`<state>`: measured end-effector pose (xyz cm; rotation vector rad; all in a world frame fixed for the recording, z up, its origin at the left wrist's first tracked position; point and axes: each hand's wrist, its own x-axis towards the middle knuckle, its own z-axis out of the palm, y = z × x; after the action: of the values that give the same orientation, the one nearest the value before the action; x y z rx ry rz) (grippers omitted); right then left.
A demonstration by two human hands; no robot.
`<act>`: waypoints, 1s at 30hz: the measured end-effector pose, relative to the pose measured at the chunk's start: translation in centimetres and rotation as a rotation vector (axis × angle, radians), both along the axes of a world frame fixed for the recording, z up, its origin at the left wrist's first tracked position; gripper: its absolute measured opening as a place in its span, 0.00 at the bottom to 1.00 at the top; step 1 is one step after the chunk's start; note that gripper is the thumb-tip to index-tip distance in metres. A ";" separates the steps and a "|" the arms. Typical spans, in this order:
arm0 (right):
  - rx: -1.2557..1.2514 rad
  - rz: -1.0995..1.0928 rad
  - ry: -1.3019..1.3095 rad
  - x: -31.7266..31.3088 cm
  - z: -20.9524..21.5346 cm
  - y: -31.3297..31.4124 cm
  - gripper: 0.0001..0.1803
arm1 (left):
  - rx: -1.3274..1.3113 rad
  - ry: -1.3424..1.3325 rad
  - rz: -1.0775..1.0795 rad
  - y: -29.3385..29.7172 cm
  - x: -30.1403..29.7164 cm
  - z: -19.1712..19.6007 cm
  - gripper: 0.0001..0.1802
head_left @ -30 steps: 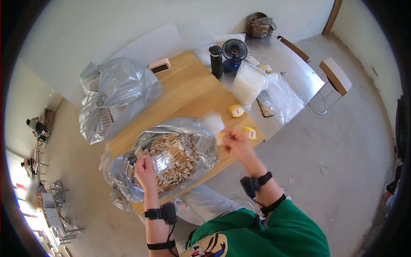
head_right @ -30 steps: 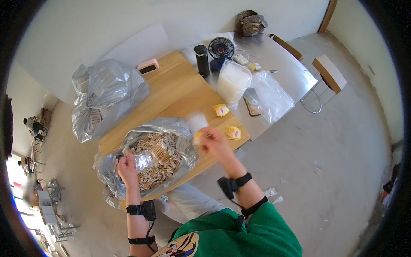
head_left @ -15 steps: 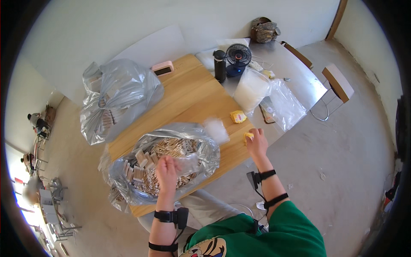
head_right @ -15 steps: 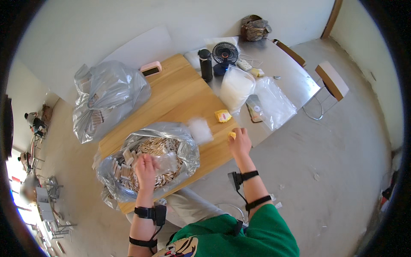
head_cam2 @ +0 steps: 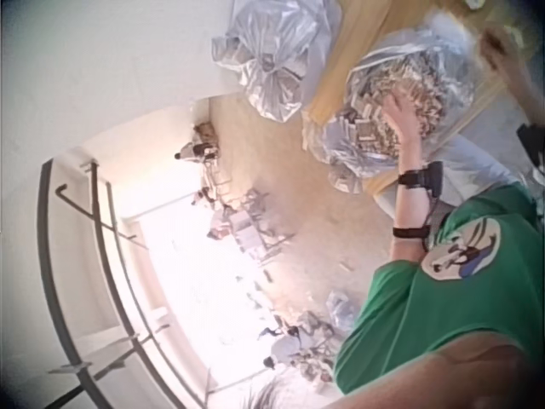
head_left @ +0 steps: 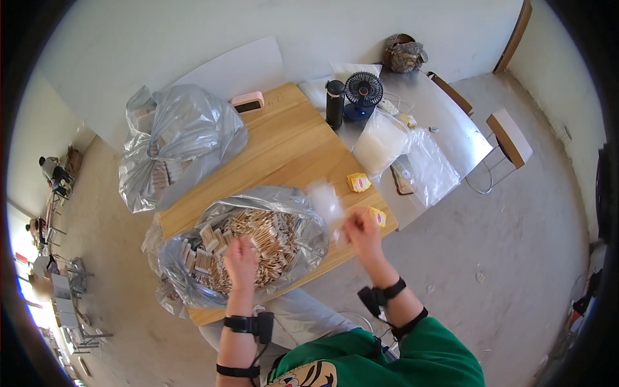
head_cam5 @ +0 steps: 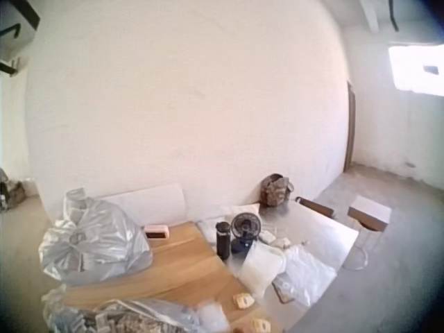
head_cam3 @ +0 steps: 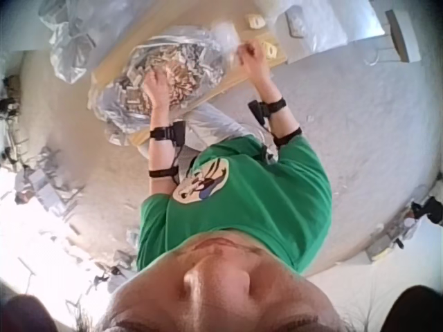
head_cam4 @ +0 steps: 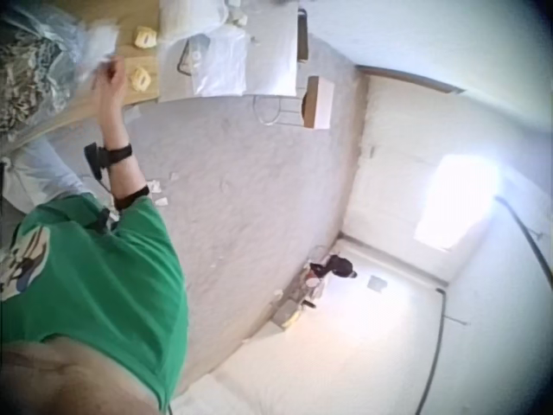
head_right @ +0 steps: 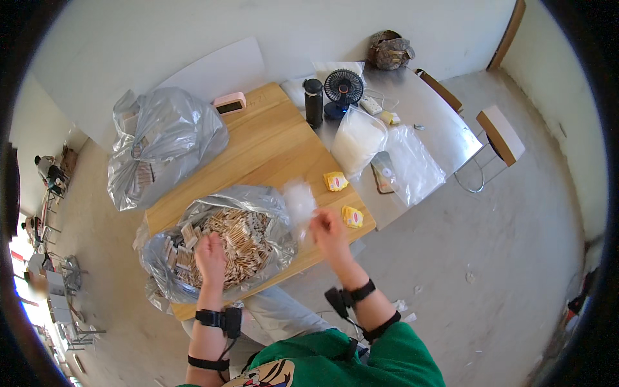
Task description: The person is sorting and placing small packaged items, possibly tea bags or condiments, into plastic bags.
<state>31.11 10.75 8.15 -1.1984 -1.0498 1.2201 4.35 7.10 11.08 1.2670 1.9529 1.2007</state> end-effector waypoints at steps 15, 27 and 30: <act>0.464 0.086 -1.245 -2.1 -8.0 8.6 0.21 | 0.033 0.622 0.291 -7.1 -15.2 -8.1 0.06; 0.367 0.098 -0.685 1.6 -12.0 10.8 0.21 | -0.113 0.476 0.255 -2.5 -14.8 -8.3 0.22; 0.215 0.010 -0.402 0.3 -7.6 8.0 0.15 | -0.267 0.543 0.230 -3.3 -16.2 -7.6 0.26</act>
<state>31.41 18.72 0.57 -1.2972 -1.4451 0.8625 -11.83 3.83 3.45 1.3468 2.6051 0.6937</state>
